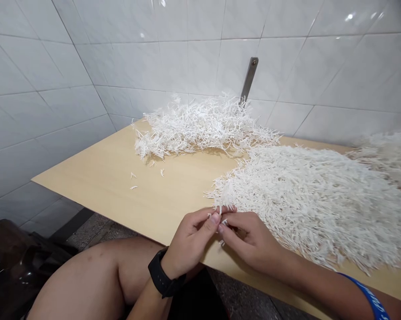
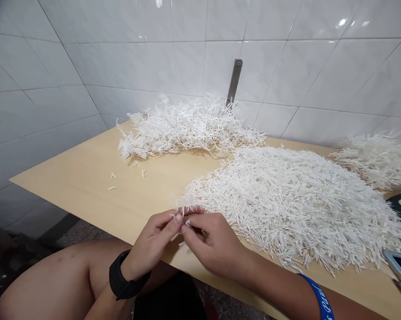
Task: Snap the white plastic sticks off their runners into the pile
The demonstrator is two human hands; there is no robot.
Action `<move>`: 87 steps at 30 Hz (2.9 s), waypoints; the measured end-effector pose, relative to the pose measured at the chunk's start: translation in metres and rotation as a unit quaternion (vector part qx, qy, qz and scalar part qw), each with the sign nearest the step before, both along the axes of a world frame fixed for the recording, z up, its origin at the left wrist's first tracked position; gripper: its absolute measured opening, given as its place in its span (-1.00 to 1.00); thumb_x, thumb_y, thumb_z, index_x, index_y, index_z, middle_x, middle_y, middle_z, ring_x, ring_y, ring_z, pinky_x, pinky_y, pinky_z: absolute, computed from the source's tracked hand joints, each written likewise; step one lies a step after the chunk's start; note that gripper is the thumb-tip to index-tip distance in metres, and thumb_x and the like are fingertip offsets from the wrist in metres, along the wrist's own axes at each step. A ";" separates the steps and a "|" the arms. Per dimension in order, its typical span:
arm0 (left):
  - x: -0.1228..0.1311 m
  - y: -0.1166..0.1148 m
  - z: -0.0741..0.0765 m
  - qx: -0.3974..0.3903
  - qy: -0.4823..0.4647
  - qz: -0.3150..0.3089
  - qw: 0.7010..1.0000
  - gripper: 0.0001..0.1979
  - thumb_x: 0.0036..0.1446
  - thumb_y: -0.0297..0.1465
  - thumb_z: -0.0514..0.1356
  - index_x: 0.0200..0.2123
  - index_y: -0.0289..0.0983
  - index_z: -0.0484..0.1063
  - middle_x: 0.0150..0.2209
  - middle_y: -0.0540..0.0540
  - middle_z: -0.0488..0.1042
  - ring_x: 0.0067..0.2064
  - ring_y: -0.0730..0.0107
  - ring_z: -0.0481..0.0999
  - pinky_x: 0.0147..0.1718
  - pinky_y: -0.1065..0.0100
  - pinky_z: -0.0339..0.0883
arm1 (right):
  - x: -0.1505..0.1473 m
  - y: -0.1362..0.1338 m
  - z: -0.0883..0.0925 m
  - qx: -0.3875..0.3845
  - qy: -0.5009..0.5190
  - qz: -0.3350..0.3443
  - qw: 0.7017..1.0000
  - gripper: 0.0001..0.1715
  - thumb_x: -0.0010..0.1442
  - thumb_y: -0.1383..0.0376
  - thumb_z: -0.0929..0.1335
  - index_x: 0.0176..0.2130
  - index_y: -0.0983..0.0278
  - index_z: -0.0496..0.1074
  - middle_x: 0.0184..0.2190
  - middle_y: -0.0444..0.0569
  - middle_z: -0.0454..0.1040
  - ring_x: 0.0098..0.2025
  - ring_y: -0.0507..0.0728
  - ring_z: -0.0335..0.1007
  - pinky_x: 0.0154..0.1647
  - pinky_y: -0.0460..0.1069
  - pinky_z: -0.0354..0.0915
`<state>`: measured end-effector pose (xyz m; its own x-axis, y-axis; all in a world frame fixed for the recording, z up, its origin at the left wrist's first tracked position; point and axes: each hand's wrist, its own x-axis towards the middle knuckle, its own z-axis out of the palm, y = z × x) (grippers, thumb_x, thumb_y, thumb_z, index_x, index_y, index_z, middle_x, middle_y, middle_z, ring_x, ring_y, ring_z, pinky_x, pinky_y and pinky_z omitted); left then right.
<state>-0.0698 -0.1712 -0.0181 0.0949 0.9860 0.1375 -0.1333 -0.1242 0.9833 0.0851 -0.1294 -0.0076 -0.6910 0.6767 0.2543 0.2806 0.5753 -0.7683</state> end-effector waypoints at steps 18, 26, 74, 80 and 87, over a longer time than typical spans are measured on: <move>0.011 0.001 0.000 -0.037 0.029 0.155 0.987 -0.68 0.20 -0.21 0.11 -0.47 -0.31 0.44 -0.51 -0.01 0.44 -0.43 0.42 0.39 -0.39 0.44 0.24 | 0.003 -0.002 -0.009 0.145 -0.048 0.036 0.988 -0.67 0.26 0.36 0.18 -0.54 0.27 0.16 -0.64 -0.20 0.16 -0.59 -0.03 0.07 -0.50 -0.07 -0.01; 0.000 0.006 -0.009 -0.091 -0.157 0.163 0.970 -0.70 0.23 -0.18 0.08 -0.44 -0.27 0.31 -0.76 0.16 0.21 -0.65 0.51 0.38 -0.28 0.35 0.37 | 0.012 -0.003 -0.005 0.277 -0.013 0.025 0.960 -0.70 0.19 0.44 0.22 -0.56 0.26 0.19 -0.66 -0.17 0.18 -0.58 0.01 0.02 -0.51 -0.04 0.00; -0.002 -0.003 0.001 -0.011 0.037 0.041 0.998 -0.64 0.28 -0.23 0.03 -0.08 -0.24 0.55 0.05 -0.15 0.48 0.10 0.16 0.41 0.12 0.21 0.20 | 0.007 0.005 -0.005 0.129 -0.007 0.014 0.992 -0.78 0.24 0.27 0.30 -0.12 0.29 0.42 -0.22 0.00 0.49 -0.22 0.06 0.41 -0.20 -0.05 0.30; 0.000 -0.002 -0.002 -0.017 0.022 0.022 0.999 -0.68 0.25 -0.23 0.08 -0.20 -0.27 0.57 -0.04 -0.17 0.54 0.05 0.18 0.46 0.11 0.21 0.21 | 0.006 0.001 -0.007 0.152 -0.012 0.038 0.988 -0.65 0.26 0.35 0.21 -0.57 0.26 0.20 -0.62 -0.18 0.18 -0.55 -0.01 0.12 -0.50 -0.09 0.10; -0.004 0.002 -0.007 -0.094 -0.208 0.125 0.966 -0.64 0.23 -0.13 0.08 -0.47 -0.26 0.39 -0.82 0.15 0.22 -0.60 0.47 0.41 0.00 0.14 0.32 | 0.009 -0.007 -0.006 0.150 0.034 0.162 0.975 -0.70 0.19 0.43 0.19 -0.53 0.22 0.03 -0.61 -0.21 0.07 -0.57 -0.02 0.00 -0.54 -0.08 0.00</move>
<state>-0.0734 -0.1692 -0.0253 -0.1749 0.9820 -0.0718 -0.5098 -0.0280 0.8599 0.0940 -0.1365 -0.0132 -0.8306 0.3141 0.4598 0.0011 0.8266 -0.5627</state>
